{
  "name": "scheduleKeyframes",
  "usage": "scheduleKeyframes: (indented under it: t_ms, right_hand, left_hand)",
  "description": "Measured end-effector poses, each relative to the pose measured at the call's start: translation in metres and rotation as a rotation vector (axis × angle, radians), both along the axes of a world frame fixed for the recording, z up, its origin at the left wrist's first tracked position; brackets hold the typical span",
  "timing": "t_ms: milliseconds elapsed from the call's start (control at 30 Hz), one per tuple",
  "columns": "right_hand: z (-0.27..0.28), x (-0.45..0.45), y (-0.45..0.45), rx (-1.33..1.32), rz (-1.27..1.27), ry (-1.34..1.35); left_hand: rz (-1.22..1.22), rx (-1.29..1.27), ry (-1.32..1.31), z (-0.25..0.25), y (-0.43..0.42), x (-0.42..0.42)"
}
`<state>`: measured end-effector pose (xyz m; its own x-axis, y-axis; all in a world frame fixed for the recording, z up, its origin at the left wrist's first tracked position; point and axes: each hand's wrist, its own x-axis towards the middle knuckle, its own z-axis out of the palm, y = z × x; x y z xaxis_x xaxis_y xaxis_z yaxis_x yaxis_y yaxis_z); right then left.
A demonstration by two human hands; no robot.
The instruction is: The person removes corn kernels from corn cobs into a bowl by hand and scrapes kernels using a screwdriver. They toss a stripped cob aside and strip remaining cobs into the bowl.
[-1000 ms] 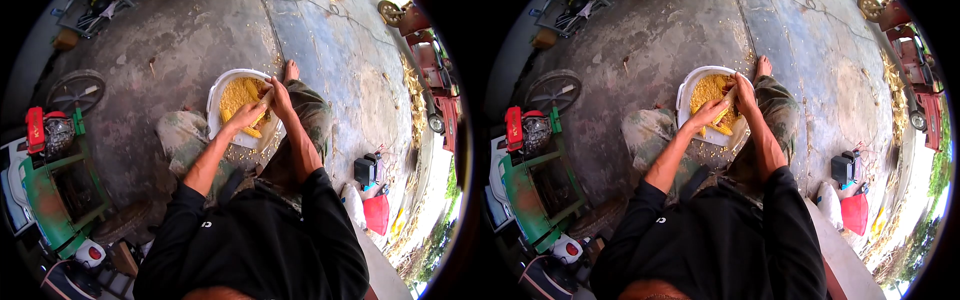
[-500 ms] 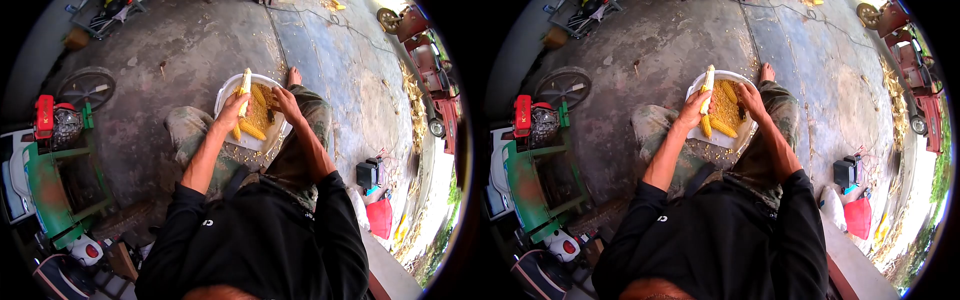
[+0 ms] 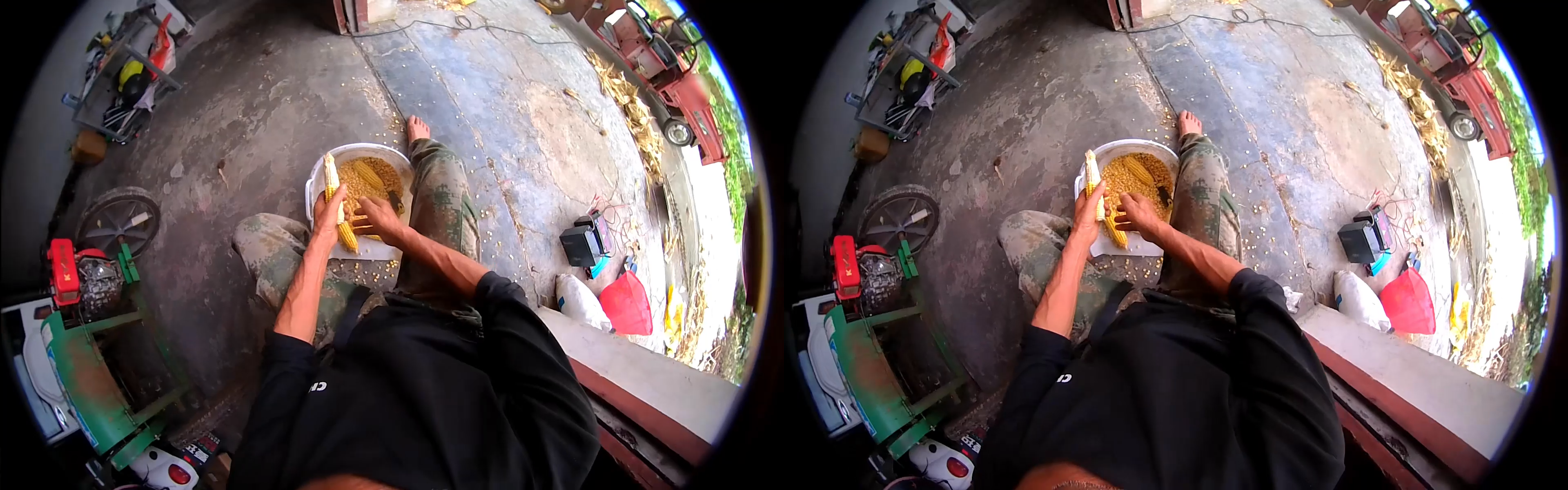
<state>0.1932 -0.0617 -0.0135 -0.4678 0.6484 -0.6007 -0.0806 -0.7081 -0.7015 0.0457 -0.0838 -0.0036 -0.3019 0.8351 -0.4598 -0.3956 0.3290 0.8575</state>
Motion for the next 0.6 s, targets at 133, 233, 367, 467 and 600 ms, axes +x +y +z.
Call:
scheduleKeyframes:
  t_ms: [133,233,367,467,600]
  right_hand:
    - [-0.031,-0.012,0.006,0.041,-0.041,-0.046]
    - [-0.036,-0.018,-0.002,0.15,-0.082,0.003]
    - [-0.046,-0.031,0.0,0.395,-0.178,-0.217]
    - [-0.064,-0.049,0.002,0.468,-0.212,-0.295]
    - [-0.066,-0.055,0.006,0.597,-0.169,-0.379]
  left_hand:
    - [-0.135,0.052,-0.125,-0.027,0.0,-0.006]
    - [-0.209,0.024,-0.12,-0.036,-0.001,-0.005]
    - [-0.181,-0.054,-0.114,-0.036,0.006,-0.001]
    - [-0.17,-0.067,-0.094,-0.054,0.012,-0.014]
    - [-0.128,-0.122,-0.125,-0.064,0.022,-0.017]
